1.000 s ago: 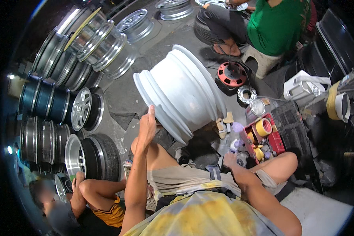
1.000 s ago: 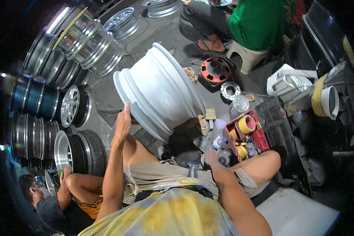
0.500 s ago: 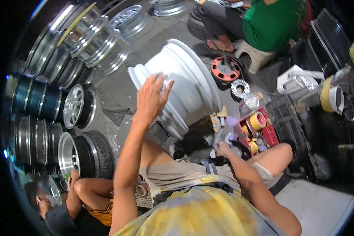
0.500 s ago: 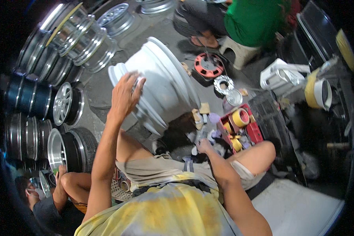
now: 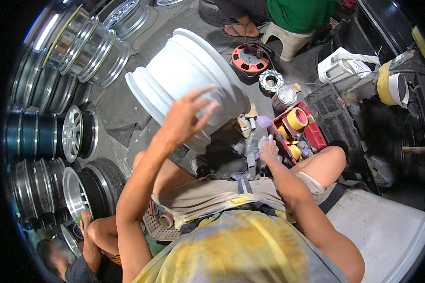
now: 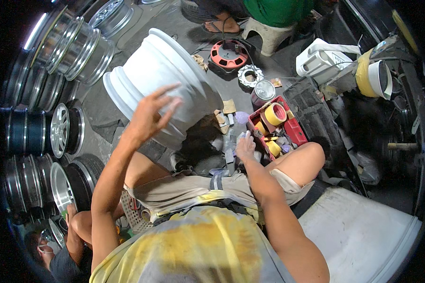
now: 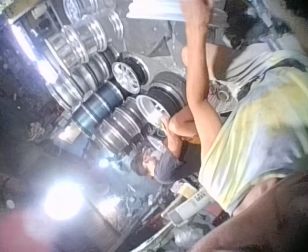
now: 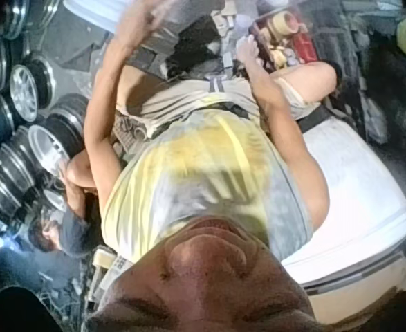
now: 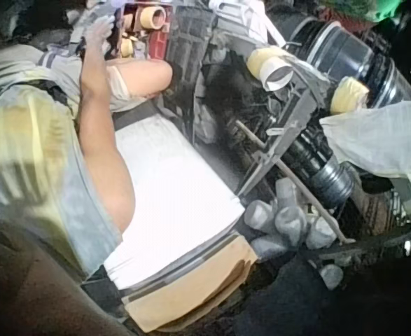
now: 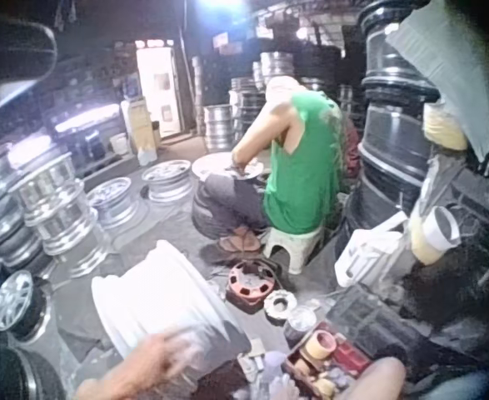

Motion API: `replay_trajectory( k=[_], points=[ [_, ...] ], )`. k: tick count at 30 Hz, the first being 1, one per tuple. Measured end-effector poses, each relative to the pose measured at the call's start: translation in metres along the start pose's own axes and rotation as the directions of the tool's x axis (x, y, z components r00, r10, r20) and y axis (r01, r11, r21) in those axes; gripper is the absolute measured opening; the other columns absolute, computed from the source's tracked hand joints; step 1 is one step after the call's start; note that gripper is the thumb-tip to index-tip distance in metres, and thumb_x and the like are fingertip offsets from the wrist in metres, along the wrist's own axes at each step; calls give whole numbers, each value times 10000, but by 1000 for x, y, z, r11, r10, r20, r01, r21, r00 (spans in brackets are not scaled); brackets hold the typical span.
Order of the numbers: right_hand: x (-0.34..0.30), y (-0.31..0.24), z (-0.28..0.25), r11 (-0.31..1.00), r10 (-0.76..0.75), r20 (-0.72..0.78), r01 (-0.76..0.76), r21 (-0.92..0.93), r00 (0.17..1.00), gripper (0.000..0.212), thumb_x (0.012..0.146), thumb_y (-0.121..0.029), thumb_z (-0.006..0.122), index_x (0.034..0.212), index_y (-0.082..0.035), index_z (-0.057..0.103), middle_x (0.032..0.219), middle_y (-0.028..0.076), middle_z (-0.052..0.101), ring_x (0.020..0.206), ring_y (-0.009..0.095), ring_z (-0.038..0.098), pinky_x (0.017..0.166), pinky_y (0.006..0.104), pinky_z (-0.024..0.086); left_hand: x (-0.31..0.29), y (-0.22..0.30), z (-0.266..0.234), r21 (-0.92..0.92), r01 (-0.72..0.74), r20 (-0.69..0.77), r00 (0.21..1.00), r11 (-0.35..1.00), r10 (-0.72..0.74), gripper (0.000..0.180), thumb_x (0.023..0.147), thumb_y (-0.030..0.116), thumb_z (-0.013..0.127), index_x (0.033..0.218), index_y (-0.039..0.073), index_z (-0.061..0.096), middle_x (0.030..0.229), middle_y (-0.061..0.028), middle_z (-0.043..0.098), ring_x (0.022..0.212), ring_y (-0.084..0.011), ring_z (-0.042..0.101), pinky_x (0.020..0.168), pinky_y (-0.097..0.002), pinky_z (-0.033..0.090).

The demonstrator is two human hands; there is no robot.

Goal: The person sits on the floor and scrubs a white car wheel rim with a purple cloth. They rotate the rim to clean different sections, focusing on the inner and outer surfaces. Other workers are visible in the background performing similar tasks.

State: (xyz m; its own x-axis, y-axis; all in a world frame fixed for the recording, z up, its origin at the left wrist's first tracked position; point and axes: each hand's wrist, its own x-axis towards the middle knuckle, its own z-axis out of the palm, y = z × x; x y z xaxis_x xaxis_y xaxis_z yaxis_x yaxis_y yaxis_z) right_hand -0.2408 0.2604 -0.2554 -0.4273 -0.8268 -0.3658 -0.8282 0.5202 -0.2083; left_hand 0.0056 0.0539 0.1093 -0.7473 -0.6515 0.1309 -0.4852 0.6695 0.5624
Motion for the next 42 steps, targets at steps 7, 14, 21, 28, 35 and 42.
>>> replay_trajectory(
  k=[7, 14, 21, 28, 35, 42],
  points=[
    [36, 37, 44, 994, -113, 142, 110, 26, 983, 323, 909, -171, 652, 1180, -6, 716, 1300, 250, 632, 1211, 417, 632, 1023, 500, 538, -5, -66, -61, 169, 85, -466, 885, 982, 3, 260, 1048, 249, 646, 1048, 24, 776, 1191, -154, 726, 1089, -297, 682, 953, -402, 529],
    [32, 11, -16, 966, -138, -57, 147, 212, 989, 246, 879, -197, 704, 1066, -41, 737, 1224, 246, 617, 1106, 435, 655, 964, 507, 548, -27, -86, -22, -2, -12, -637, 771, 1000, 8, 495, 1105, 207, 407, 664, 12, 516, 663, -76, 525, 679, -209, 470, 696, -376, 389],
    [3, 29, 50, 988, -131, 19, 132, -78, 991, 192, 934, -147, 620, 998, -27, 756, 1329, 267, 625, 1140, 420, 675, 955, 528, 559, -22, -79, -4, -228, -34, -756, 636, 973, -156, 528, 1123, 215, 392, 629, 55, 487, 605, -41, 501, 608, -168, 461, 682, -367, 390],
    [40, 21, -25, 996, -90, 126, 90, 9, 988, 231, 927, -194, 631, 972, -18, 772, 1020, 245, 754, 999, 441, 739, 908, 534, 591, -6, -52, 10, -154, 72, -788, 592, 985, -167, 478, 1082, 176, 479, 618, 64, 507, 580, -32, 502, 606, -197, 454, 719, -375, 373],
    [10, 6, -169, 796, -191, 112, 87, 599, 975, 230, 898, -247, 754, 963, -30, 790, 804, 144, 759, 725, 238, 730, 733, 389, 557, -14, -28, 21, -32, 148, -771, 625, 988, -119, 521, 1091, 233, 495, 587, 102, 487, 584, -14, 491, 652, -219, 480, 733, -385, 353],
    [-10, -2, -223, 621, -24, -58, 60, 781, 998, 255, 936, -260, 757, 908, -7, 773, 753, 24, 724, 665, 93, 641, 648, 276, 504, -12, -21, 24, 38, 188, -727, 679, 981, -102, 495, 1079, 239, 534, 604, 100, 529, 612, -43, 512, 662, -234, 503, 715, -402, 363]
  ],
)
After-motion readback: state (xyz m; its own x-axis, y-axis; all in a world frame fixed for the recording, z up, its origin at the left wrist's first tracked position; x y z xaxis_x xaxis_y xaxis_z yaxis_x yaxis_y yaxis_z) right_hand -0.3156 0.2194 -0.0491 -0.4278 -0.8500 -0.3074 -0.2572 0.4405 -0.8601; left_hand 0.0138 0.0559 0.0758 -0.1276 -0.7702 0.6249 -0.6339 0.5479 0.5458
